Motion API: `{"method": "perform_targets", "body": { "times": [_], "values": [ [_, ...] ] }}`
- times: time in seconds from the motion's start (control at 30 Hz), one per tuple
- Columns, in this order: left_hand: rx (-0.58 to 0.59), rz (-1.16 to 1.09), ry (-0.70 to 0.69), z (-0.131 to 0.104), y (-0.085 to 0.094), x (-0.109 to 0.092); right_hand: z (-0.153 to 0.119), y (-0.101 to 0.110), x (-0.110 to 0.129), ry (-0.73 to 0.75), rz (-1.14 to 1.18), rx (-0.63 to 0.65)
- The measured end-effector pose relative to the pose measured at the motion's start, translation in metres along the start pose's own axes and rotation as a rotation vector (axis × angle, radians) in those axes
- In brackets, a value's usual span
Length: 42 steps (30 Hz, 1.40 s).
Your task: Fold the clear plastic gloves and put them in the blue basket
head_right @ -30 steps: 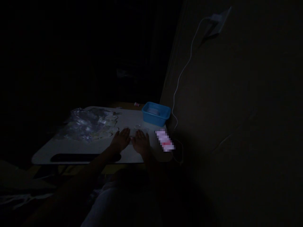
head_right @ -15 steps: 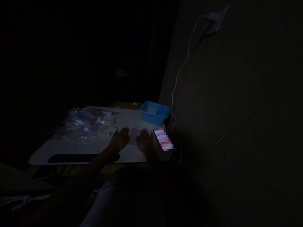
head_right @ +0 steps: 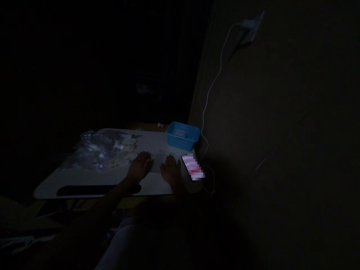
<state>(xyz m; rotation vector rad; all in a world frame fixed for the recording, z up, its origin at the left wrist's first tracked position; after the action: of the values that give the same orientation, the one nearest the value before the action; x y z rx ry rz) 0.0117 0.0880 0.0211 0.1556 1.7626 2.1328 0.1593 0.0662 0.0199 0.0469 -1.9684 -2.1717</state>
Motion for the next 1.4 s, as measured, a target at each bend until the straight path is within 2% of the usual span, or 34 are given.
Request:
{"method": "perform_targets", "body": {
  "times": [0.1, 0.17, 0.27, 0.37, 0.43, 0.53, 0.67, 0.77, 0.87, 0.97, 1.1, 1.23, 1.4],
  "values": [
    [-0.006, 0.038, 0.053, 0.004, 0.005, -0.006, 0.001, -0.001, 0.000, -0.010, -0.002, 0.017],
    [0.013, 0.068, -0.018, 0.010, 0.005, -0.021, 0.001, -0.001, 0.000, -0.010, -0.002, 0.023],
    [0.103, 0.072, -0.130, 0.020, -0.002, -0.046, 0.002, -0.002, 0.000, -0.006, -0.007, 0.015],
    [0.189, 0.064, -0.128, 0.024, -0.014, -0.056, 0.002, -0.004, -0.001, -0.007, -0.007, 0.011],
    [0.191, 0.076, -0.094, 0.023, -0.019, -0.052, 0.002, -0.005, -0.002, -0.007, 0.001, 0.014],
    [0.186, 0.105, -0.046, 0.017, -0.022, -0.036, 0.002, -0.004, -0.001, -0.002, 0.012, 0.012],
    [0.181, 0.136, -0.009, 0.008, -0.017, -0.010, 0.001, -0.001, 0.000, -0.006, 0.010, -0.002],
    [0.164, 0.155, -0.001, 0.003, -0.013, 0.002, 0.001, -0.001, 0.001, 0.000, 0.008, 0.011],
    [0.145, 0.159, -0.003, 0.001, -0.010, 0.005, 0.002, -0.001, -0.002, 0.002, 0.047, 0.004],
    [0.134, 0.150, 0.002, 0.000, -0.009, 0.002, 0.002, 0.001, -0.009, 0.009, 0.121, -0.067],
    [0.140, 0.144, 0.003, 0.001, -0.008, 0.000, -0.006, 0.004, -0.013, 0.144, 0.208, -0.142],
    [0.141, 0.140, 0.001, 0.001, -0.008, 0.001, -0.019, 0.006, -0.012, 0.337, 0.177, -0.088],
    [0.145, 0.127, -0.011, 0.002, -0.009, 0.002, -0.021, 0.018, -0.017, 0.452, -0.007, -0.028]
  ]
}}
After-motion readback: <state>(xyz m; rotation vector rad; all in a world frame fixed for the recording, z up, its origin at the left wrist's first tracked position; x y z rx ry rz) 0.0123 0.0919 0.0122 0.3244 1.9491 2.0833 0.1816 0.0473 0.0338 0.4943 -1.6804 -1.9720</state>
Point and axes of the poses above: each hand's wrist, its own z-axis towards the middle knuckle, its own y-axis out of the back of the hand, x = y × z, the point moved 5 cm from there along z, towards the middle knuckle, and after that the axes turned 9 degrees about x, right-handed, at the moved point
